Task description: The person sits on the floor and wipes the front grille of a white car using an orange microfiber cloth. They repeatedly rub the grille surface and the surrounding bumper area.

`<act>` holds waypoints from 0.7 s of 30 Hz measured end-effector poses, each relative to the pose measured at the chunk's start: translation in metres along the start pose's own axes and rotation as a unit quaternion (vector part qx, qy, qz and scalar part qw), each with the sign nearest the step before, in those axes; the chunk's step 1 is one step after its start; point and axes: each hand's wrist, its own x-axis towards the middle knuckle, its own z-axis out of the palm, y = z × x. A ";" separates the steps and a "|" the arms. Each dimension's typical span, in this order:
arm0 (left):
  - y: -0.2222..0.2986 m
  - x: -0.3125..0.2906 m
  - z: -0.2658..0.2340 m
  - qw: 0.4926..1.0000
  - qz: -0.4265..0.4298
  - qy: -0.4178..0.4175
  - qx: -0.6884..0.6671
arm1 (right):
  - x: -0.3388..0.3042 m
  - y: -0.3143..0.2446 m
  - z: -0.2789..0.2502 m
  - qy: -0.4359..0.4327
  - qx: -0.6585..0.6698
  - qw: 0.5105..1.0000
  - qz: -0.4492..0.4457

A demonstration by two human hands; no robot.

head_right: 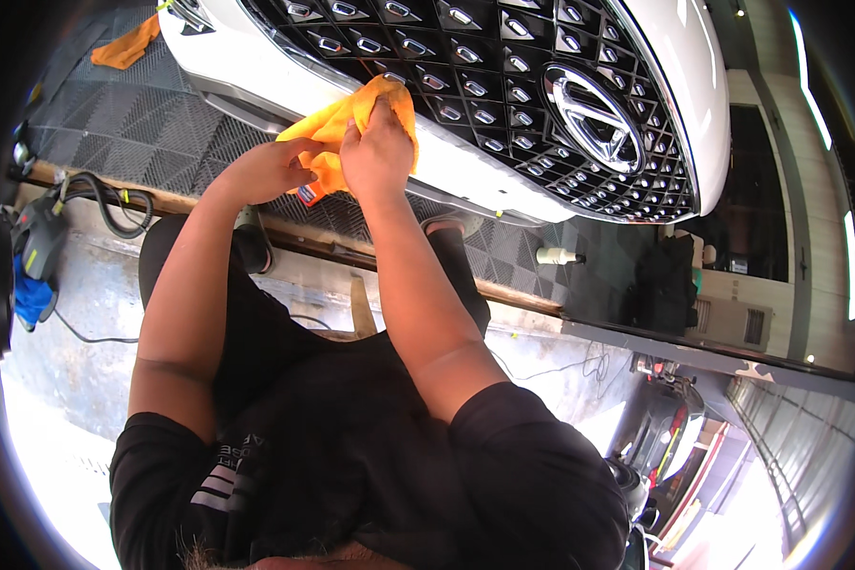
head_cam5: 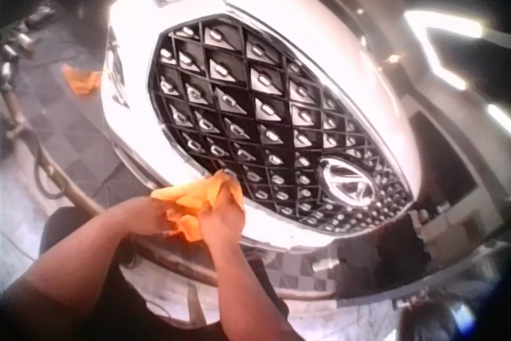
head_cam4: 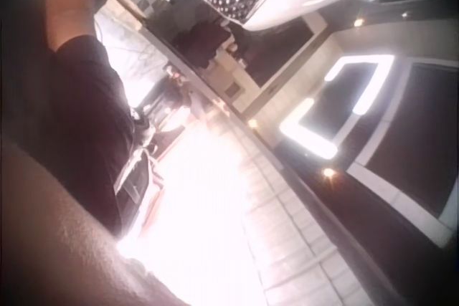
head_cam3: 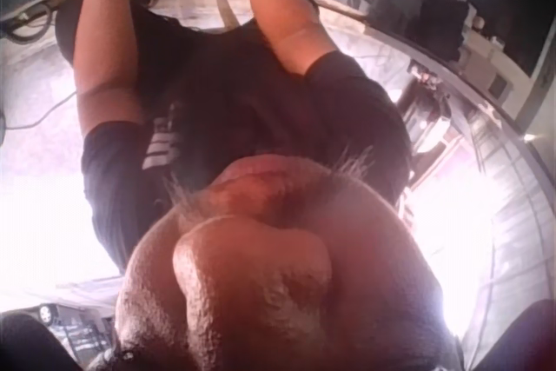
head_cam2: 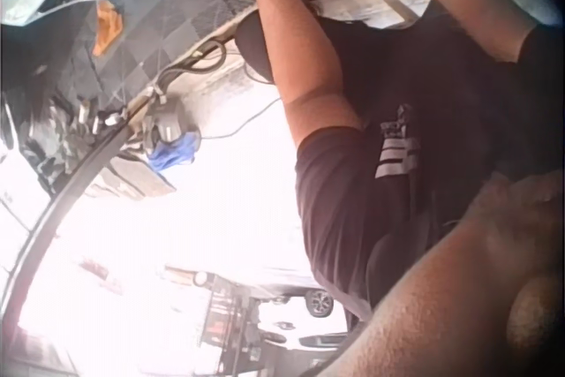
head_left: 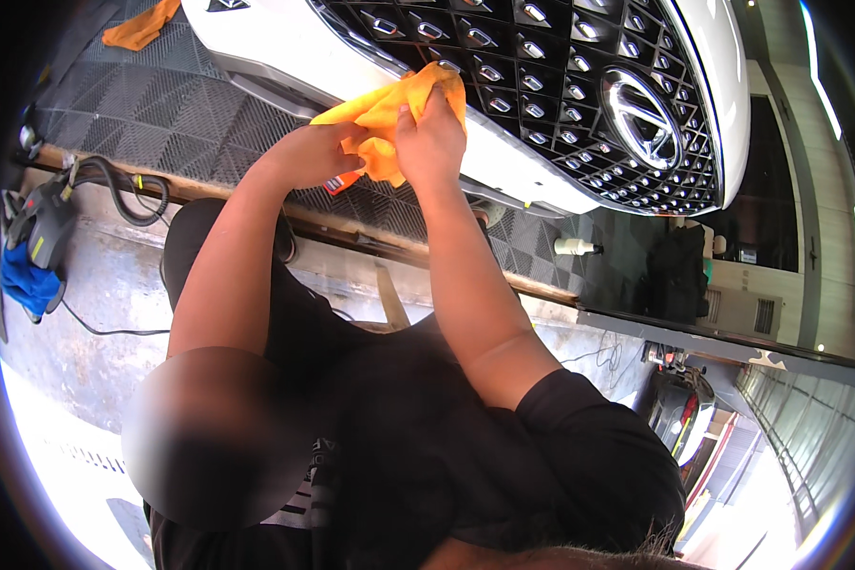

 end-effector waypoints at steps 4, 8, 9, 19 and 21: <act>-0.003 0.002 0.004 1.000 -0.015 0.001 0.000 | 0.008 0.004 -0.029 -0.039 -0.139 0.989 -0.013; 0.000 0.003 0.002 1.000 -0.005 0.007 -0.008 | 0.004 0.018 -0.022 0.008 -0.091 0.993 -0.081; 0.005 0.003 -0.001 0.999 -0.027 -0.017 -0.019 | -0.002 0.015 -0.021 0.011 -0.024 0.997 -0.079; -0.012 0.006 0.011 0.998 0.058 0.000 0.016 | 0.020 -0.039 0.011 -0.072 0.617 0.774 0.122; -0.007 0.013 0.007 0.996 0.084 -0.007 0.018 | 0.009 -0.034 0.013 -0.062 0.665 0.734 0.119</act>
